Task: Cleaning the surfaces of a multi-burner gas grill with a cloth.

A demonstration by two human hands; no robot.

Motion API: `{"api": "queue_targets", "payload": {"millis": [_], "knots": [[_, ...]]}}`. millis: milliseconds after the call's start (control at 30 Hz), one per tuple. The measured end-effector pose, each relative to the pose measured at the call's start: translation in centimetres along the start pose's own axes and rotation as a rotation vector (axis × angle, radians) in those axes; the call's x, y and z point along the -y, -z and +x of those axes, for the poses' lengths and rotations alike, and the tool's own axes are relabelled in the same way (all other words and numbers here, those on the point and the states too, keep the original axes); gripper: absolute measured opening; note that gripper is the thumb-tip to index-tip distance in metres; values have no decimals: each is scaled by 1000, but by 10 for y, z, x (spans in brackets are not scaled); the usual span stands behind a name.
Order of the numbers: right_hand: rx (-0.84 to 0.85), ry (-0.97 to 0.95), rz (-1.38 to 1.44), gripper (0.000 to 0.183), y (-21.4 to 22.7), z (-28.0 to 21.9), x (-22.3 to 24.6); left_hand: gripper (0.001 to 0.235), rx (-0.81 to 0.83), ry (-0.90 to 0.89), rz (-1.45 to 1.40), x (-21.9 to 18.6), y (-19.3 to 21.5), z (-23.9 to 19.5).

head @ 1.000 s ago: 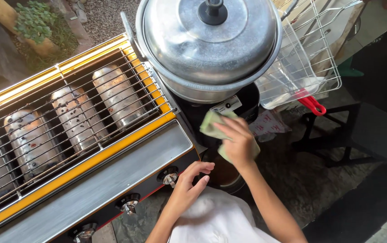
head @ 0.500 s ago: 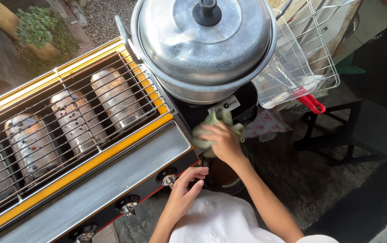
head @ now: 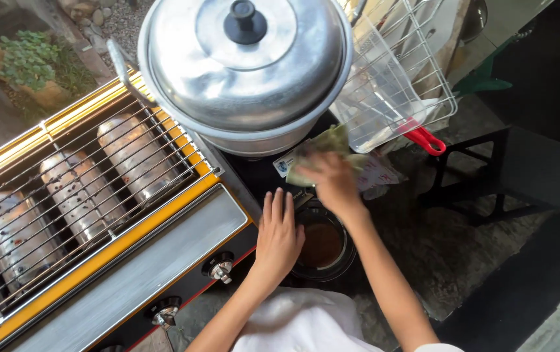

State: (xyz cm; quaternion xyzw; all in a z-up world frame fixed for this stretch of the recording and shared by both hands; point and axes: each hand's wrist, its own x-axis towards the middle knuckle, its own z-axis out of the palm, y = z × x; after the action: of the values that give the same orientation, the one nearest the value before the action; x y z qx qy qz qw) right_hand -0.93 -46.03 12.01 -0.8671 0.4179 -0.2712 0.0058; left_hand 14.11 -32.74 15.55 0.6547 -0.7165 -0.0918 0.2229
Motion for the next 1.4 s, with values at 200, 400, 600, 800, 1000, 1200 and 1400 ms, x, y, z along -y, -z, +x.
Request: {"api": "queue_targets", "payload": {"millis": [200, 400, 600, 800, 1000, 1200, 1400], "knots": [[32, -202, -21, 48, -54, -22, -54, 87, 136, 76, 329, 5, -27, 15], [-10, -407, -148, 58, -48, -4, -66, 87, 72, 10, 432, 9, -33, 5], [1, -304, -153, 53, -32, -33, -39, 86, 79, 21, 436, 7, -32, 6], [150, -475, -118, 62, -46, 9, -67, 86, 84, 15, 439, 6, -30, 6], [189, -473, -256, 59, -51, 58, -90, 85, 67, 11, 472, 7, -33, 4], [184, -284, -140, 56, -45, 2, -76, 86, 78, 20, 474, 7, -34, 5], [356, -478, 200, 63, 10, -50, -56, 86, 70, 3, 478, 9, -36, 4]]}}
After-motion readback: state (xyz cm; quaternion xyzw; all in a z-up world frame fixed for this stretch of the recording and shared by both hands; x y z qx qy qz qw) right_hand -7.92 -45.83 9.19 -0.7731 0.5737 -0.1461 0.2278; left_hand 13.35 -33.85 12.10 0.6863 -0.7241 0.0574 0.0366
